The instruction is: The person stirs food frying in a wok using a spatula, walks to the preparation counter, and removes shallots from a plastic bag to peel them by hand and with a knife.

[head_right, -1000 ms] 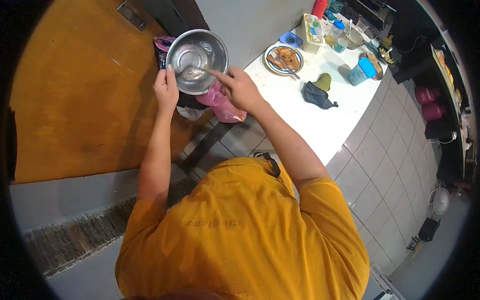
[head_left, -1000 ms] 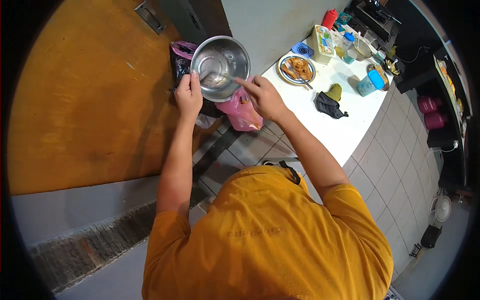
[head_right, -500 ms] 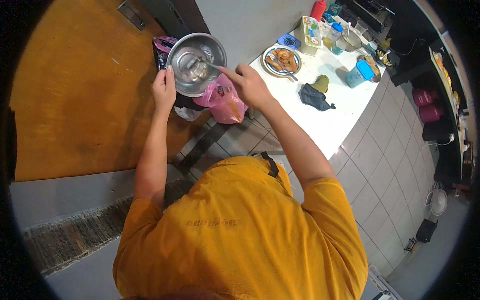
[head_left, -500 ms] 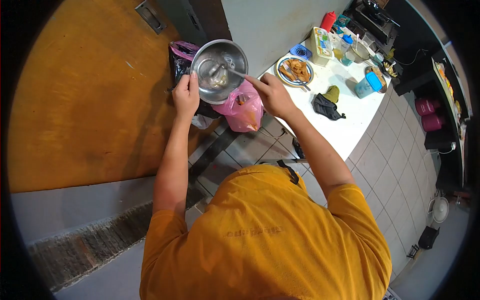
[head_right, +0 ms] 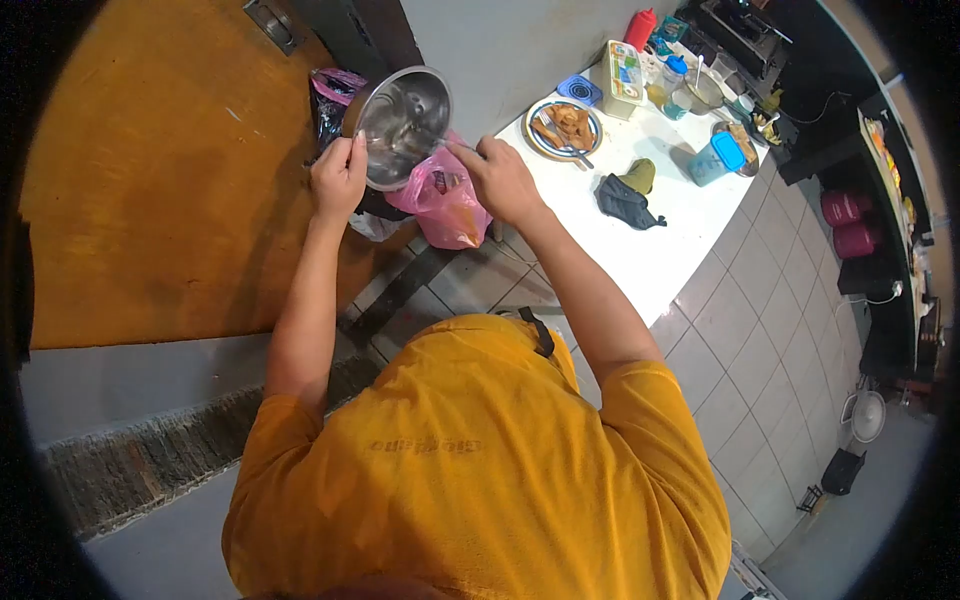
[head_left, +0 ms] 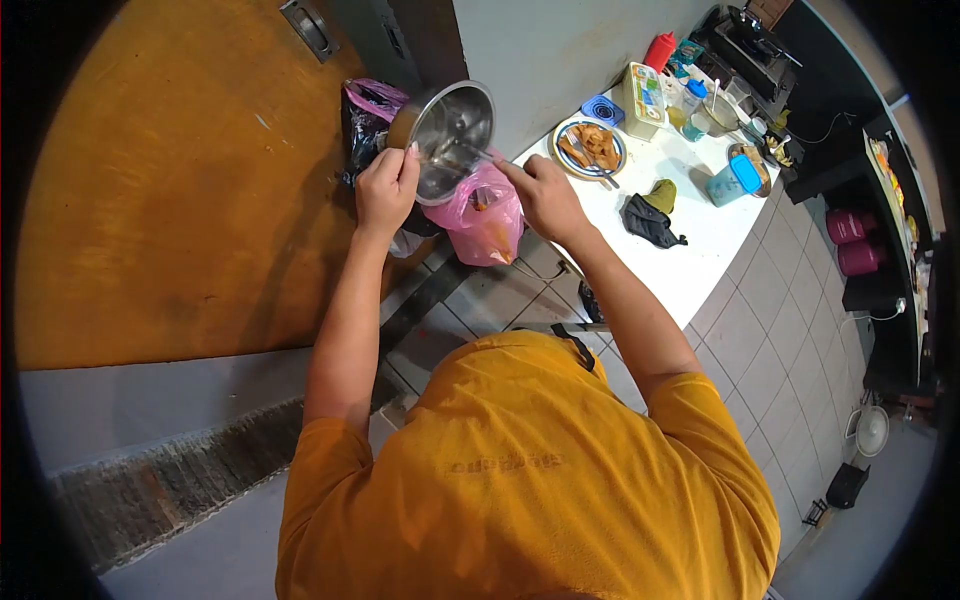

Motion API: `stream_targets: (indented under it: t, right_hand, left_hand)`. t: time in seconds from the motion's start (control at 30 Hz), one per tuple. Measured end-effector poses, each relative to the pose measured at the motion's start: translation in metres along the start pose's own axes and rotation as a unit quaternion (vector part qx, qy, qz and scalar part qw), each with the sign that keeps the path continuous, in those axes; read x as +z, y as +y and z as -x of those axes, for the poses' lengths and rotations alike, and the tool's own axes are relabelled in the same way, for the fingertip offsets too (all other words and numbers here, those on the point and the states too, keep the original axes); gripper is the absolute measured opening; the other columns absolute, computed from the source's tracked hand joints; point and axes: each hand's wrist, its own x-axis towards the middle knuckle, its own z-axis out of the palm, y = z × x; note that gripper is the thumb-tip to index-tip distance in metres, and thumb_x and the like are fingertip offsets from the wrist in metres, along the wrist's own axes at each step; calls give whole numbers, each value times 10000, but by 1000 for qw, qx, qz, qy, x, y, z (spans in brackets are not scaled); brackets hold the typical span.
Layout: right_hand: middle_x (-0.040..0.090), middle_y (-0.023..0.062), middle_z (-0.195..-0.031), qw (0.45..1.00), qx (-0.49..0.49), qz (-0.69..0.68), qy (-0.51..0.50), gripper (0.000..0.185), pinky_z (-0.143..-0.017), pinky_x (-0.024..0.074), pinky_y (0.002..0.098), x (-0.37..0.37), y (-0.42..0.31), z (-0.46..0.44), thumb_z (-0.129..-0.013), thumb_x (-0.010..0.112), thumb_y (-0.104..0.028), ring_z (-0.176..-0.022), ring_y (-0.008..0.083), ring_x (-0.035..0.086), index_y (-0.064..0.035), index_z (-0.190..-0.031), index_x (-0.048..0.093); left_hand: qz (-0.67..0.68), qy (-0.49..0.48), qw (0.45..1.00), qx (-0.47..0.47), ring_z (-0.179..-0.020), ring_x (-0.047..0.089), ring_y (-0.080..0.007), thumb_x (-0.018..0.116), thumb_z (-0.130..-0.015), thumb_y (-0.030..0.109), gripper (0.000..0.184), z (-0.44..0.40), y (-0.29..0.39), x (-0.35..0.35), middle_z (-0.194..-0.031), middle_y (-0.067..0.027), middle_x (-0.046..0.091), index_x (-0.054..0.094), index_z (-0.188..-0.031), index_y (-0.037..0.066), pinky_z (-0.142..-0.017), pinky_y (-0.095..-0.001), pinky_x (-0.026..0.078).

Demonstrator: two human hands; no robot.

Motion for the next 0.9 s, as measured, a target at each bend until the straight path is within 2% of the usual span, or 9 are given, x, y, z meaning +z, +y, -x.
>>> stream_targets:
  t: [0.13,0.2,0.23,0.3,0.4,0.53,0.63,0.8,0.9]
  right_hand:
    - [501,114,-784,999,-29,-21,-33,419,-661,441,386,-13,1,6,-840,625,-34,-724,276,519,-134,-1246,647]
    - [501,114,-781,1000,-10,-22,-2,433,-659,439,384,-14,0,4,-835,634,-34,-719,277,518,-147,-1253,643]
    - [501,114,-777,999,-9,-24,23,447,-652,434,387,-9,-2,-1,-833,641,-41,-715,277,514,-165,-1262,639]
    - [500,114,-776,1000,-9,-14,21,456,-648,430,389,1,-4,-6,-831,645,-45,-712,279,511,-174,-1268,635]
    - [496,110,-769,1000,-15,-17,5,450,-641,420,393,-1,-5,5,-830,648,-47,-708,281,504,-165,-1264,638]
    - [503,117,-805,998,-12,-28,-48,496,-665,431,398,-18,-1,23,-771,655,-63,-749,309,517,-165,-1256,631]
    - [506,117,-809,1000,-2,-19,-8,532,-681,438,401,-12,-4,14,-772,655,-59,-755,305,522,-191,-1286,609]
    - [510,109,-808,1000,14,-9,-1,522,-703,446,400,-6,-13,17,-769,663,-62,-755,299,527,-196,-1272,624]
    - [498,102,-779,998,-13,3,-63,507,-687,446,396,-24,-5,29,-752,674,-71,-743,294,526,-171,-1248,640]
  left_hand:
    - [-38,-14,999,37,-532,525,-319,647,-895,95,257,2,-5,-4,-624,-112,502,506,-690,30,-490,-410,424]
    - [-71,-24,991,107,-505,510,-290,665,-875,92,289,6,-3,-4,-617,-96,476,480,-656,55,-464,-393,421]
    - [-69,-26,992,106,-505,510,-290,665,-875,92,289,8,0,-3,-617,-96,476,480,-656,55,-464,-393,421]
    - [-92,-31,983,155,-491,500,-271,686,-855,91,298,6,4,0,-615,-84,461,476,-645,75,-452,-378,418]
    - [-111,-21,978,173,-486,499,-259,702,-842,94,299,5,5,-3,-611,-76,452,479,-644,85,-445,-368,415]
    - [-113,-16,980,165,-483,497,-257,716,-829,96,299,11,0,-11,-611,-74,449,480,-645,87,-445,-366,416]
    - [-112,-26,979,171,-483,498,-257,720,-822,96,298,16,5,-7,-613,-72,452,481,-643,88,-446,-367,419]
    - [-104,-25,980,167,-490,508,-261,722,-817,91,298,15,10,-6,-617,-74,458,480,-644,86,-455,-369,425]
    - [-121,-5,981,154,-494,514,-264,722,-818,90,304,19,2,-11,-621,-79,462,473,-643,82,-457,-369,426]
